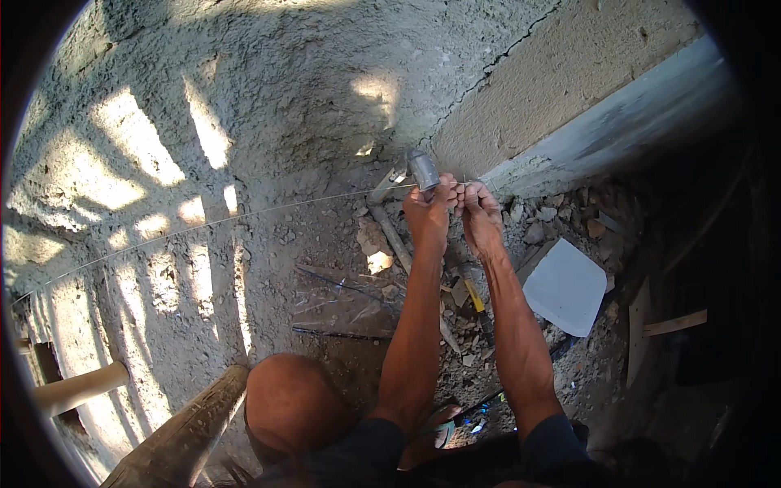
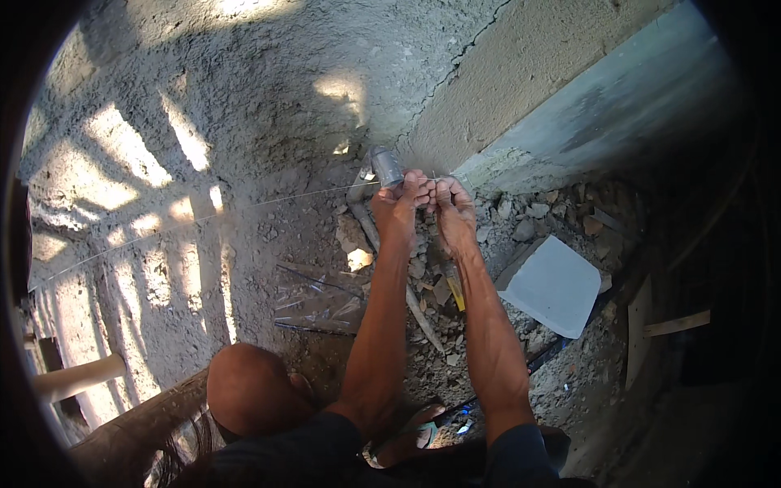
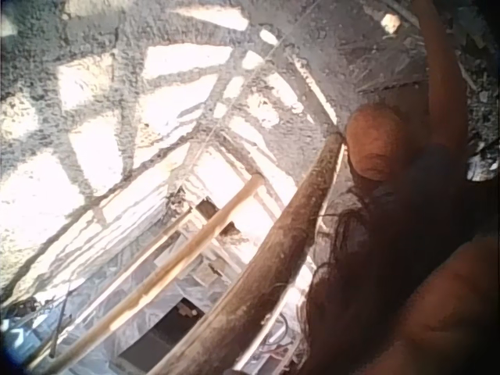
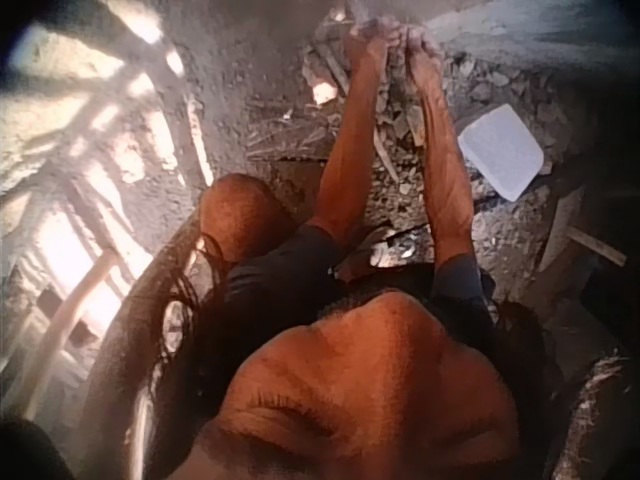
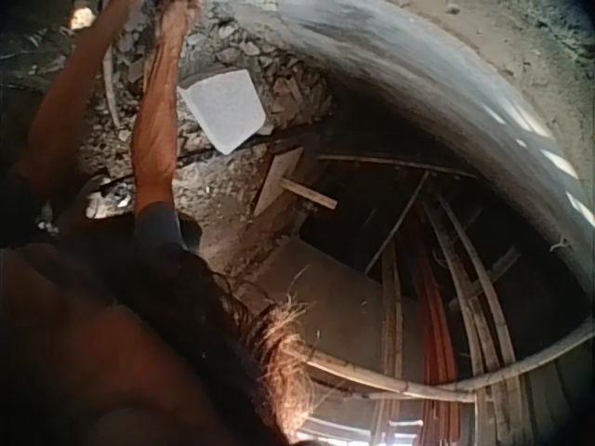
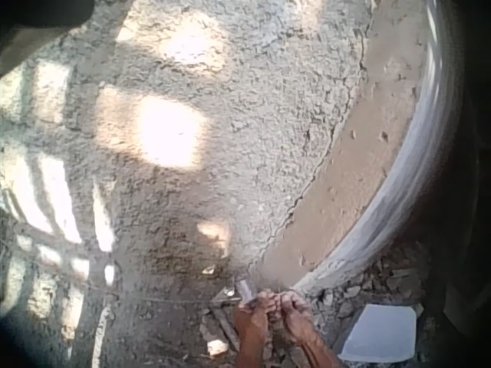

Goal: The person fits a plastic elbow onto a pipe protruding from a wall, taps it with a hammer, and then presses a rectangular white piece into mortar on the wall, tapping it with a hammer to secure it.

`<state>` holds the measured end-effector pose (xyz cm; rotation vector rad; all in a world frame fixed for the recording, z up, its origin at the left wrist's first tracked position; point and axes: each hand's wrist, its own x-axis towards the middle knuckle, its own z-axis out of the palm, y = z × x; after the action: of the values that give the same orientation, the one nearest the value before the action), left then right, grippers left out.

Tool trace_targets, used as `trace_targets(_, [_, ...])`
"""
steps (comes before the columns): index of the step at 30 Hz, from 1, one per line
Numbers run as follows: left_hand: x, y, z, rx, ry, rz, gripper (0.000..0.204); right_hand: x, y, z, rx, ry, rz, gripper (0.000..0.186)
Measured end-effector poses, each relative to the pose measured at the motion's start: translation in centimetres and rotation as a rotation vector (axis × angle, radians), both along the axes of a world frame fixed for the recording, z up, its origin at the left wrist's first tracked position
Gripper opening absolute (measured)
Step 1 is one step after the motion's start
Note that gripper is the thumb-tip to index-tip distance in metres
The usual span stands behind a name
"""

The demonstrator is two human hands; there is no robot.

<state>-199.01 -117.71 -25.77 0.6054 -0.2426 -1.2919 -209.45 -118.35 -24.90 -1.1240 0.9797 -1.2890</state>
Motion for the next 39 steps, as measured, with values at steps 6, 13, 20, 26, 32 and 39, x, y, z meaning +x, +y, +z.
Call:
trace_targets(6, [1.4,-0.9,-1.2,-0.027,-0.098,-0.107,0.026,-1.1,-0.3,1.5,-0.097,0.435,0.013,0.022])
trace_targets(13, [2.0,-1.5,-0.6,-0.075,-0.208,-0.195,0.025,-1.0,-0.1,3.2,-0.34,0.832,-0.146,0.013])
trace_targets(20, [1.8,-2.6,-1.7,-0.152,-0.07,-0.269,0.021,0.7,0.3,0.8,-0.184,0.385,-0.219,0.013])
trace_targets(26, [2.5,-2.4,-1.7,-0.111,-0.191,-0.295,0.018,1.7,0.9,-1.3,0.051,-0.217,-0.151,0.016])
trace_targets(32, [3.5,-1.6,-0.6,-0.076,-0.226,-0.271,0.021,1.3,0.9,-1.4,0.068,-0.168,-0.141,0.016])
trace_targets(39, [2.4,-1.4,-1.1,-0.005,-0.181,-0.187,0.022,0.6,0.1,-2.2,-0.032,-0.177,-0.197,0.014])
